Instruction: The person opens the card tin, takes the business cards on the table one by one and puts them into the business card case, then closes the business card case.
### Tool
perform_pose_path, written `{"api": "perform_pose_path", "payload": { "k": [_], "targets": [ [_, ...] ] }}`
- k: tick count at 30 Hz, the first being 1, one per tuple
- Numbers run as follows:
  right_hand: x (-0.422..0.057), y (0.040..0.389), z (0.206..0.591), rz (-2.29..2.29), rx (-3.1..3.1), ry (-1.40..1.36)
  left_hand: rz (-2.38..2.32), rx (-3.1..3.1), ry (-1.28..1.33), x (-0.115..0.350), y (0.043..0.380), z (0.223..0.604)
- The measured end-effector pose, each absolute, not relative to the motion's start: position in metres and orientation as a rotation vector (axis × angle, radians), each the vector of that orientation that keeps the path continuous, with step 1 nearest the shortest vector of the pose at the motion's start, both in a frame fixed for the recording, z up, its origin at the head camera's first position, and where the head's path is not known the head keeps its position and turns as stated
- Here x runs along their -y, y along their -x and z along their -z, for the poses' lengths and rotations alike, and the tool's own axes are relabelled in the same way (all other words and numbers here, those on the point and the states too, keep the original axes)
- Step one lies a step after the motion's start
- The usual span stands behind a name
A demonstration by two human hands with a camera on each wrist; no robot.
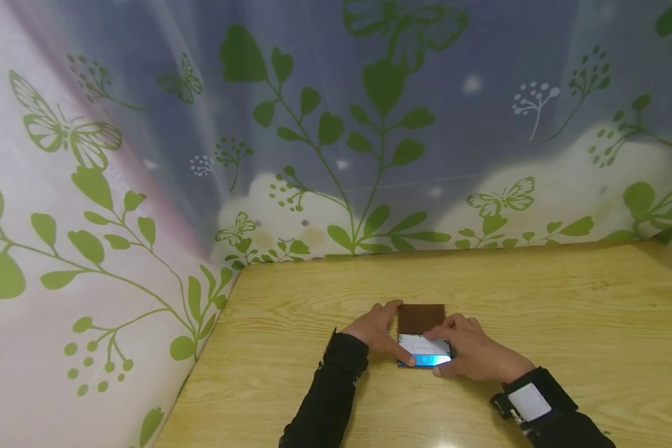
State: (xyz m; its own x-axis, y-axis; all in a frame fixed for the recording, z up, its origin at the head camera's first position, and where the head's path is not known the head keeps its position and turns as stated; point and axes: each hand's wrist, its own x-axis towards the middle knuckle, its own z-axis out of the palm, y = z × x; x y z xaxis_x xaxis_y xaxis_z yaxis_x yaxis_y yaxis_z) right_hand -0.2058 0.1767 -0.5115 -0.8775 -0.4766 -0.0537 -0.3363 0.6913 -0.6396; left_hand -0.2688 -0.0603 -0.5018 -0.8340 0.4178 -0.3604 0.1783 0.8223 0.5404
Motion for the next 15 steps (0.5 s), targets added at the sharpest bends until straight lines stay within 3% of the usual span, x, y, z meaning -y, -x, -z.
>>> {"api": "perform_pose_path", "payload": {
  "k": [10, 15],
  "targets": [
    [-0.177, 0.204, 0.496, 1.228, -2.835, 0.470, -0.556, -2.734, -0.549, 0.052, 0.255, 0.510],
    [-0.174, 0.203, 0.493, 1.078, -2.968, 0.665, -0.259, -3.032, -0.759, 0.051, 0.232, 0.512]
  ]
}}
